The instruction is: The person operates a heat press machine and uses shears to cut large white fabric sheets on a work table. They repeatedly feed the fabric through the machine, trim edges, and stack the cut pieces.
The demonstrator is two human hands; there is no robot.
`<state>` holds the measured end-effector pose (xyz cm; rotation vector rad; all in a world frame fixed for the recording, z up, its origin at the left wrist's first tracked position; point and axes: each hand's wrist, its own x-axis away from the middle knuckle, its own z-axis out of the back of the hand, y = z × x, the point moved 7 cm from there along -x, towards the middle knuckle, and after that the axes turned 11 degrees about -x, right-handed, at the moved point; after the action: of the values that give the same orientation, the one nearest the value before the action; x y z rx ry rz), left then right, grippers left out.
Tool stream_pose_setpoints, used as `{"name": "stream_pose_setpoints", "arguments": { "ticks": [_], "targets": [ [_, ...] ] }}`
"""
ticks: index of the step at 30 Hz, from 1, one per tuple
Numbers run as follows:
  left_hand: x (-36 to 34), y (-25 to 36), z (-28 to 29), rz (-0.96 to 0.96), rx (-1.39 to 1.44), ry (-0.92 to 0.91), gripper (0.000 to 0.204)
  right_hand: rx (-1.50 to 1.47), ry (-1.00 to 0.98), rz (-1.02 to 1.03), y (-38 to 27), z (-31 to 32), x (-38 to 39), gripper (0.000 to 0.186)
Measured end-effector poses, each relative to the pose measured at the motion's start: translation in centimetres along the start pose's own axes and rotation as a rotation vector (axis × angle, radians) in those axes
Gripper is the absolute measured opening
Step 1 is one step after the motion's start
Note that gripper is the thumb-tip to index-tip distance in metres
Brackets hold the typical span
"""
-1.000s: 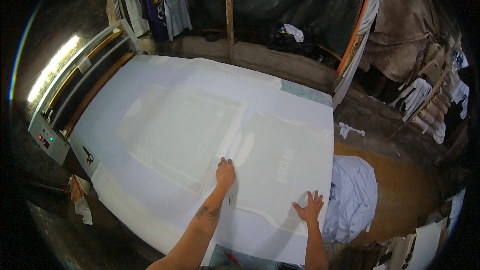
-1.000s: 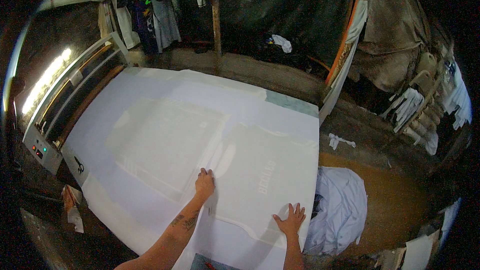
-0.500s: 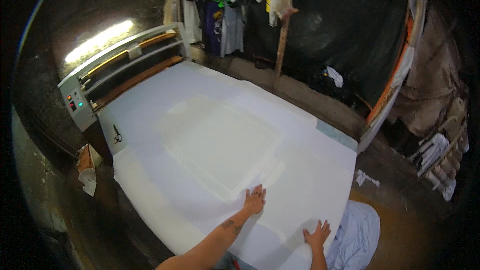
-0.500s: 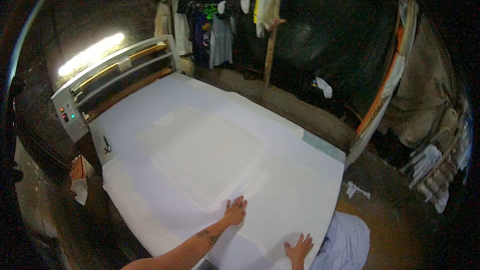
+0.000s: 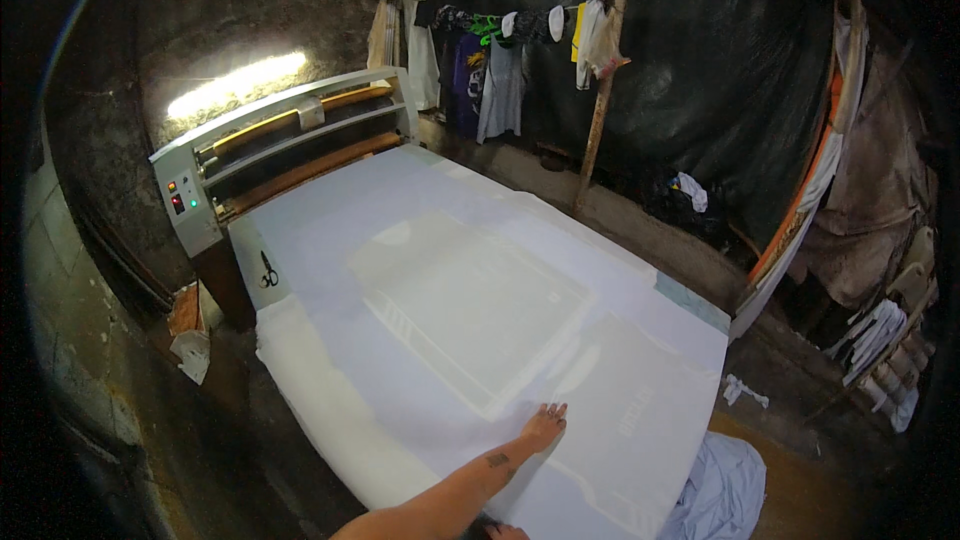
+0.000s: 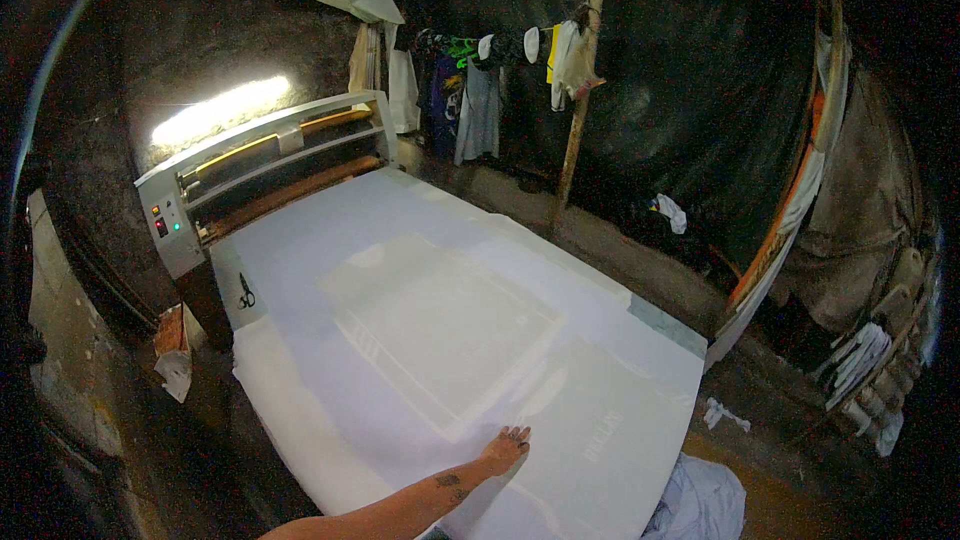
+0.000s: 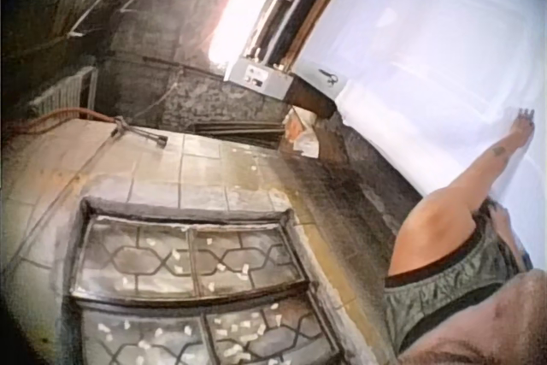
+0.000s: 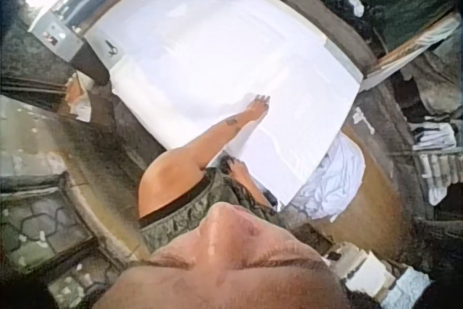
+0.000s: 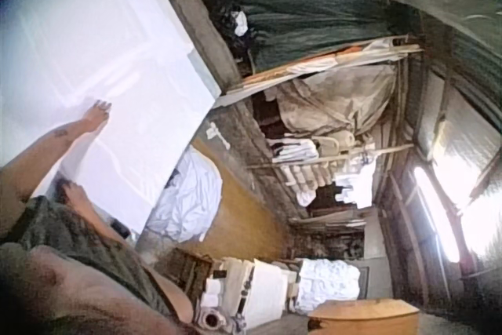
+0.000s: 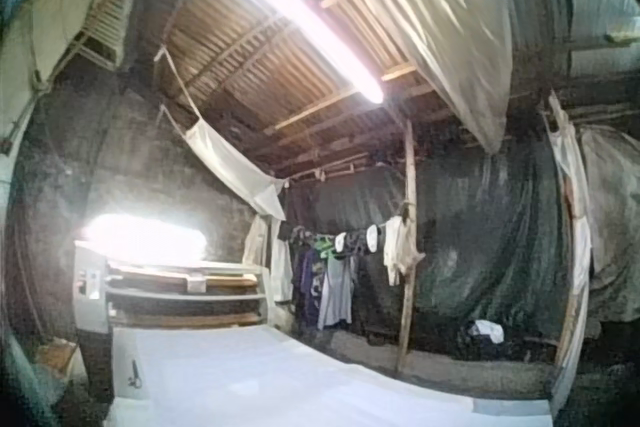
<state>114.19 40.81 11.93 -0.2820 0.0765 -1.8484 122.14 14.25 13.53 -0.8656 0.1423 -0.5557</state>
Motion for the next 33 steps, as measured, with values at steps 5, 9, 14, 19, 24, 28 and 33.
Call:
{"name": "stream_pose_setpoints", "arguments": {
  "ticks": [5, 9, 14, 19, 24, 28, 33],
  "targets": [
    [1.5, 0.6, 0.1, -0.023, 0.089, 0.010, 0.038, 0.085, 0.022, -0.013, 1.9, -0.4, 2.9, 0.050],
    [2.9, 1.5, 0.3, -0.072, 0.119, 0.048, 0.043, 0.161, 0.060, -0.077, 2.2, 0.3, 4.6, 0.043],
    [3.8, 2.2, -0.6, -0.062, 0.108, -0.027, 0.048, 0.140, 0.110, 0.015, 0.5, 1.3, 4.8, 0.024],
    [5.0, 2.1, 0.0, -0.058, 0.068, -0.063, 0.049, 0.114, 0.219, 0.057, -0.4, 1.6, 4.2, 0.019],
    [6.6, 1.7, 0.2, -0.053, 0.131, -0.047, 0.048, 0.018, 0.133, -0.032, 0.2, 1.0, 4.2, 0.024],
    [8.3, 1.0, -0.1, -0.011, 0.206, 0.085, 0.049, -0.077, 0.288, -0.217, 3.4, 5.5, 4.1, 0.032],
    [13.0, -1.8, -1.5, 0.064, 0.289, 0.070, 0.046, 0.182, 0.654, -0.304, 10.3, 15.2, 3.0, 0.052]
  ]
}}
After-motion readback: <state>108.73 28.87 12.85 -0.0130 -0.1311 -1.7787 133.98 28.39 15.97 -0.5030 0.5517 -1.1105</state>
